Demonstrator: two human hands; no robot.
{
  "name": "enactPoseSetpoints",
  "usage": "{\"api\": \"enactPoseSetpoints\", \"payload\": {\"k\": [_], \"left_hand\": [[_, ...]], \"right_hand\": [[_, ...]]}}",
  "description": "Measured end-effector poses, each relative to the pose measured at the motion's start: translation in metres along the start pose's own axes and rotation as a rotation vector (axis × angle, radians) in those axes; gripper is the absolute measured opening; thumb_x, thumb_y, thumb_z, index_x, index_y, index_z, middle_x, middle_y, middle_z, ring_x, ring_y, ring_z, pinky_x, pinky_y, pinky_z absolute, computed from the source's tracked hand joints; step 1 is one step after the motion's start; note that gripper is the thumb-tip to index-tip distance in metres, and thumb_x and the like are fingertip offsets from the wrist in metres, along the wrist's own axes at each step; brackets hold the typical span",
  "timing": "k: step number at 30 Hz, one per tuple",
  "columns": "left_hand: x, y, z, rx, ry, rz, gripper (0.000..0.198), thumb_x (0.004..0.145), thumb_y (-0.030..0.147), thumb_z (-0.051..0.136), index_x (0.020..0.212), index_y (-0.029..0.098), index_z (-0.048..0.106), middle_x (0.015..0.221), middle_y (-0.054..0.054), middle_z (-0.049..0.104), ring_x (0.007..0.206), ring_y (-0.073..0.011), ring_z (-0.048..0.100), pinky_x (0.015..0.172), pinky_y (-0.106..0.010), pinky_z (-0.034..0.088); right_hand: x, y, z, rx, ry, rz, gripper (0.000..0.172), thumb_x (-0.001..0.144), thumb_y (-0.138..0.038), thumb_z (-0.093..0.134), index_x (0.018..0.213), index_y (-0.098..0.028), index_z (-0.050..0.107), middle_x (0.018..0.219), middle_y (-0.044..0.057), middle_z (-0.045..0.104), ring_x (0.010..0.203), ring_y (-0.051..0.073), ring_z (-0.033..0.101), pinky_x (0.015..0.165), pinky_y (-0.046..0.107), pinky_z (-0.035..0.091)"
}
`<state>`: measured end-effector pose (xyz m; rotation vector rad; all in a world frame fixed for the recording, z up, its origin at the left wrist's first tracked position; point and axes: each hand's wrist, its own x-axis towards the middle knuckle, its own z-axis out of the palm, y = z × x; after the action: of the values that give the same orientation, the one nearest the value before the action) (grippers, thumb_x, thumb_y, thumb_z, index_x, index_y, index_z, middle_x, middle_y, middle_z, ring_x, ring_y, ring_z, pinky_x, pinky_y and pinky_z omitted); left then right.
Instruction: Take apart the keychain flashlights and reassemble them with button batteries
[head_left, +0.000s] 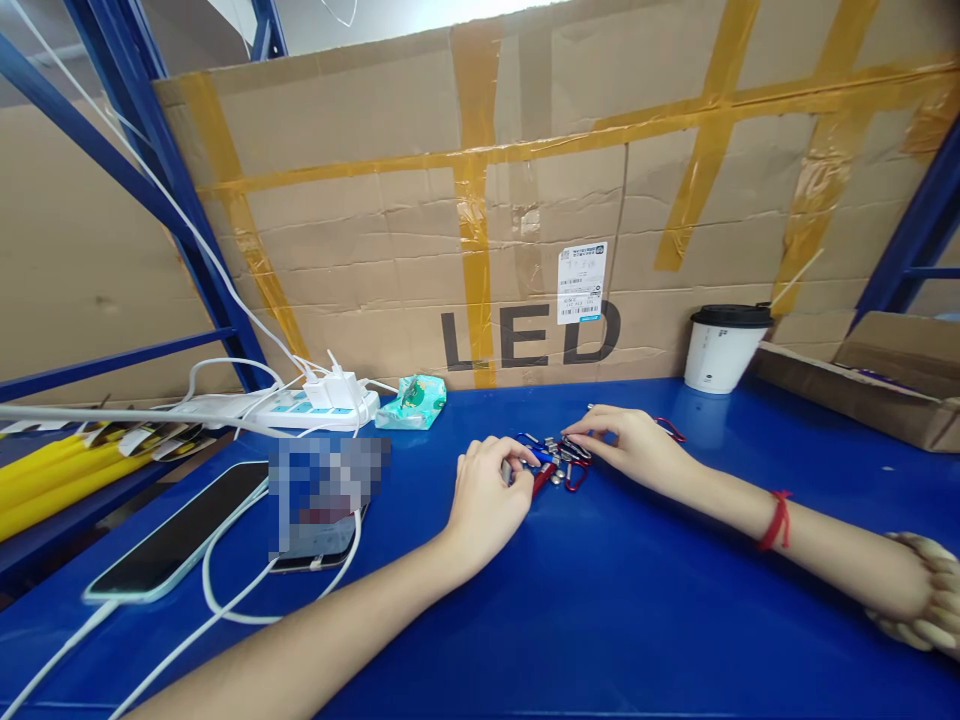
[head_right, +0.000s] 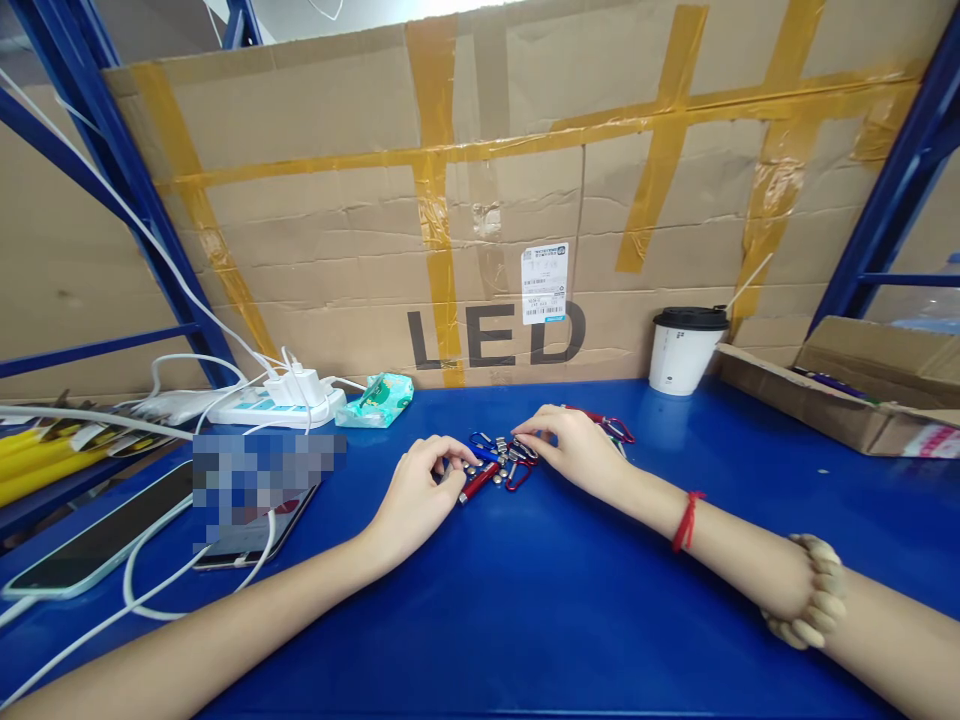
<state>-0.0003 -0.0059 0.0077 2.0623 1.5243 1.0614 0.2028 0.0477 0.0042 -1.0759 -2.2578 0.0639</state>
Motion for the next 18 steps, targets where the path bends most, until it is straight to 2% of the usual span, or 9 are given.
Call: {"api": "enactPoseSetpoints", "payload": {"k": [5,11,16,18], "left_hand": [[-0.0001,-0.0015,0.0004,-0.074,0.070,0.067,0.026,0.073,-0.004,0.045,0.072,0.018,0.058,0.076,0.001,0.053,0.079,-0.0158,0.047,0.072,-0.029,0.033],[-0.0006,-0.0015,0.0000,-0.155,0.067,0.074,0.025,0.073,-0.005,0.044,0.075,0.019,0.054,0.078,0.001,0.052,0.080,-0.0159,0.046,0.070,-0.027,0.035],[-0.0023,-0.0016,0.0018,-0.240,0.049,0.020,0.026,0.072,-0.004,0.043,0.080,0.019,0.051,0.080,0.002,0.049,0.073,-0.0145,0.044,0.065,-0.025,0.036],[-0.0029,-0.0012,0.0023,-0.242,0.045,0.015,0.026,0.072,-0.004,0.043,0.080,0.019,0.051,0.079,0.002,0.048,0.072,-0.0143,0.043,0.063,-0.024,0.036]], "right_hand": [[0.0016,0.0003,0.0024,0.094,-0.024,-0.012,0.030,0.086,-0.034,0.048,0.092,-0.017,0.071,0.084,0.007,0.066,0.076,0.021,0.060,0.072,0.033,0.047],[0.0006,0.0011,0.0065,0.212,-0.099,-0.023,0.030,0.086,-0.038,0.050,0.096,-0.019,0.071,0.088,0.006,0.065,0.078,0.019,0.061,0.072,0.029,0.048],[0.0006,0.0012,0.0066,0.114,-0.100,-0.062,0.031,0.089,-0.038,0.045,0.099,-0.021,0.070,0.091,0.005,0.064,0.080,0.019,0.061,0.074,0.030,0.047],[0.0013,0.0019,0.0021,0.012,-0.033,-0.052,0.031,0.091,-0.036,0.043,0.103,-0.021,0.068,0.095,0.006,0.064,0.084,0.019,0.060,0.074,0.030,0.047]]}}
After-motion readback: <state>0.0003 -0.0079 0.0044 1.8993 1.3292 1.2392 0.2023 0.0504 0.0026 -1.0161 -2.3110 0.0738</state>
